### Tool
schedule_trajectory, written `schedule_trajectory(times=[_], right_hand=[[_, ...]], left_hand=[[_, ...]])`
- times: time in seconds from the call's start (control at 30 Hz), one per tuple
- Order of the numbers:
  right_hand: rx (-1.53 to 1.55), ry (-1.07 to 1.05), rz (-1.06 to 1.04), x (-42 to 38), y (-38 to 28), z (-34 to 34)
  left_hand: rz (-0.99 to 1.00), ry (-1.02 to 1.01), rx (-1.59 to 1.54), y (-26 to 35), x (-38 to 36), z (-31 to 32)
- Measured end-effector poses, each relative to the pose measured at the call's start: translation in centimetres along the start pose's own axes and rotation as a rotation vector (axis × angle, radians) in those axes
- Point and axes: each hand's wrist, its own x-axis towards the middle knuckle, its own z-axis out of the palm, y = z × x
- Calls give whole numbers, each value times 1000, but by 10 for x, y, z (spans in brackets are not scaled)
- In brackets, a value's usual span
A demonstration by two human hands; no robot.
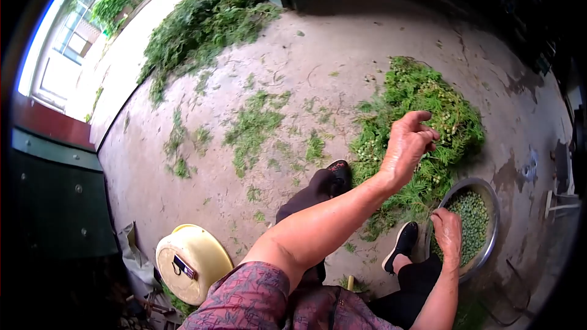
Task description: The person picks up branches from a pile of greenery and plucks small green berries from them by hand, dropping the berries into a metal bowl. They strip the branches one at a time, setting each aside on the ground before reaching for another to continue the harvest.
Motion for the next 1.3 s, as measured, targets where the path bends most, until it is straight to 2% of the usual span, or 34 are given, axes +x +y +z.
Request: schedule_trajectory(times=[0.13, 0.17, 0.2, 0.27, 0.3, 0.33, 0.4, 0.43, 0.5, 0.6, 0.67, 0.7, 0.73, 0.77, 0.8, 0.83, 0.87, 0.9, 0.93, 1.0, 1.1, 1.13, 1.17, 1.2, 1.27, 1.3], right_hand=[[-130, -227, -24, -13, 21, 45], [-265, -320, -87, -18, 31, 61], [-362, -393, -37, -25, 29, 73], [-443, -632, -26, -42, 50, 107], [-490, -837, -10, -44, 42, 109], [-554, -902, -9, -54, 46, 123], [-552, -1159, 45, -60, 49, 135], [-527, -1283, 267, -56, 33, 132], [-654, -1427, 475, -58, 38, 150], [-739, -1567, 381, -42, 17, 150], [-831, -1350, 91, -12, -14, 138], [-828, -1175, 69, 14, -19, 139], [-815, -928, -59, 45, -55, 121], [-759, -575, -162, 77, -90, 105], [-547, -270, -247, 106, -144, 78], [-100, -5, -295, 136, -178, 60], [455, 35, -229, 141, -233, 28], [574, 287, -501, 142, -269, 17], [538, 345, -623, 140, -293, 2], [857, 308, -672, 112, -337, -2], [706, -22, -588, 66, -335, 35], [512, -80, -685, 52, -333, 51], [449, -117, -753, 37, -330, 71], [452, -211, -705, 23, -326, 87], [279, -201, -892, 5, -322, 107], [318, -259, -820, -3, -325, 110]], left_hand=[[29, -5, 0, 2, 1, -9], [34, -4, 33, 3, 1, -12], [37, -8, 66, 4, 2, -14], [36, 5, 48, 8, 1, -19], [38, 14, 44, 11, 0, -21], [44, 22, 43, 15, -1, -23], [39, 35, 61, 24, -3, -30], [36, 40, 52, 30, -3, -33], [81, 67, 3, 30, -3, -43], [108, 260, -112, 48, -8, -58], [187, 391, -214, 58, -8, -76], [236, 474, -259, 66, -9, -86], [281, 558, -303, 74, -11, -97], [352, 659, -340, 79, -12, -112], [422, 761, -377, 85, -16, -126], [440, 828, -411, 97, -22, -139], [459, 904, -448, 108, -31, -152], [478, 942, -476, 116, -40, -165], [519, 914, -480, 117, -52, -181], [475, 893, -415, 117, -86, -208], [420, 878, -286, 94, -147, -255], [364, 939, -206, 83, -169, -272], [320, 989, -138, 72, -193, -288], [272, 1037, -72, 60, -221, -305], [188, 1175, 61, 36, -271, -338], [168, 1219, 85, 29, -296, -350]])
